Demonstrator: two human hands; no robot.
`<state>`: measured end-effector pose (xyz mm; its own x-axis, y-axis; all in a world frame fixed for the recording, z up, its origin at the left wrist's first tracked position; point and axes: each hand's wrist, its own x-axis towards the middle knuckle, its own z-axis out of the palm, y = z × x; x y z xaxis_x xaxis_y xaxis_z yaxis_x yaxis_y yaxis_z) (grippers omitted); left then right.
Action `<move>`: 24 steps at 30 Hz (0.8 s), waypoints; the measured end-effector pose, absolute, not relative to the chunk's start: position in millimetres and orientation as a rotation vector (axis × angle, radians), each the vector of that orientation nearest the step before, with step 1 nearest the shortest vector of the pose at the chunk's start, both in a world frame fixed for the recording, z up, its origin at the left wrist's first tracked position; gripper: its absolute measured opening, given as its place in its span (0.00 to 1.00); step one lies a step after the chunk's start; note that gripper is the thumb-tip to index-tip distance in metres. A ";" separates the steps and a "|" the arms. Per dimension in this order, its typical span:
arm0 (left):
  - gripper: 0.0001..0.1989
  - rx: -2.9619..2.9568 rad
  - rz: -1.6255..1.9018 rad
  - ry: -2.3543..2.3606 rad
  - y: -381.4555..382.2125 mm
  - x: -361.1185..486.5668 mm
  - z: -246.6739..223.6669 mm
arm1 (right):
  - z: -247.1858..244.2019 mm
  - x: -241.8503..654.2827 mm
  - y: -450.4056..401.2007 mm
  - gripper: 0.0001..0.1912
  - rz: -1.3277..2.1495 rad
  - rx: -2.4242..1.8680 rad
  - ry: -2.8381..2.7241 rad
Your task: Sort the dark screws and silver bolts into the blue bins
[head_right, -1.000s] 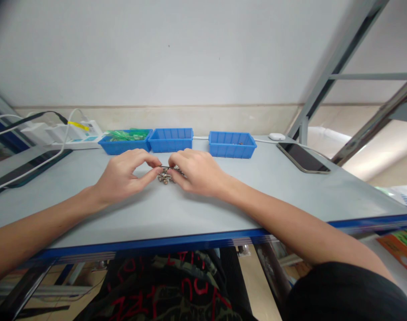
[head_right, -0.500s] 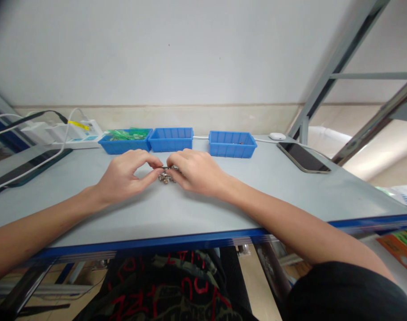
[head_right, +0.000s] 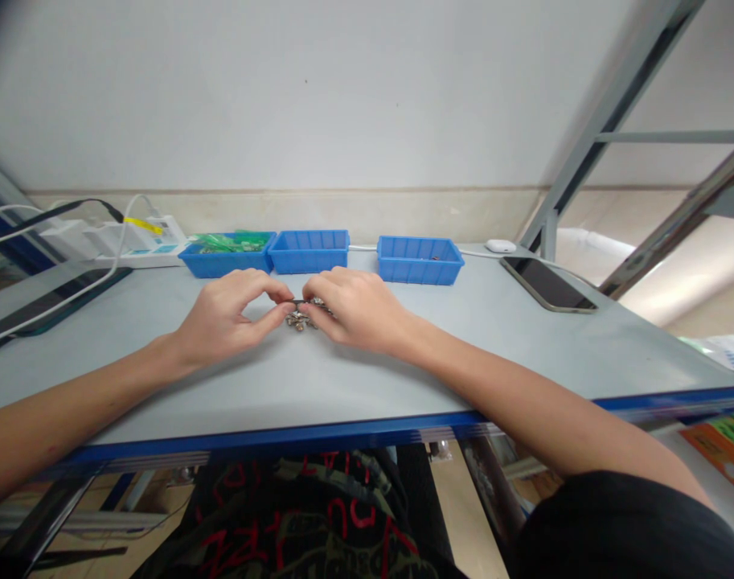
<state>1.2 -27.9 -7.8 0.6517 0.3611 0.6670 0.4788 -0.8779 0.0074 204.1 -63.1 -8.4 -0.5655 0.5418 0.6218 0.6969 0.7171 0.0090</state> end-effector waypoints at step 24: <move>0.06 -2.658 -1.096 -0.701 -32.0 1.1 -5.2 | -8.9 204.2 -64.4 0.09 -0.348 -0.936 -2.299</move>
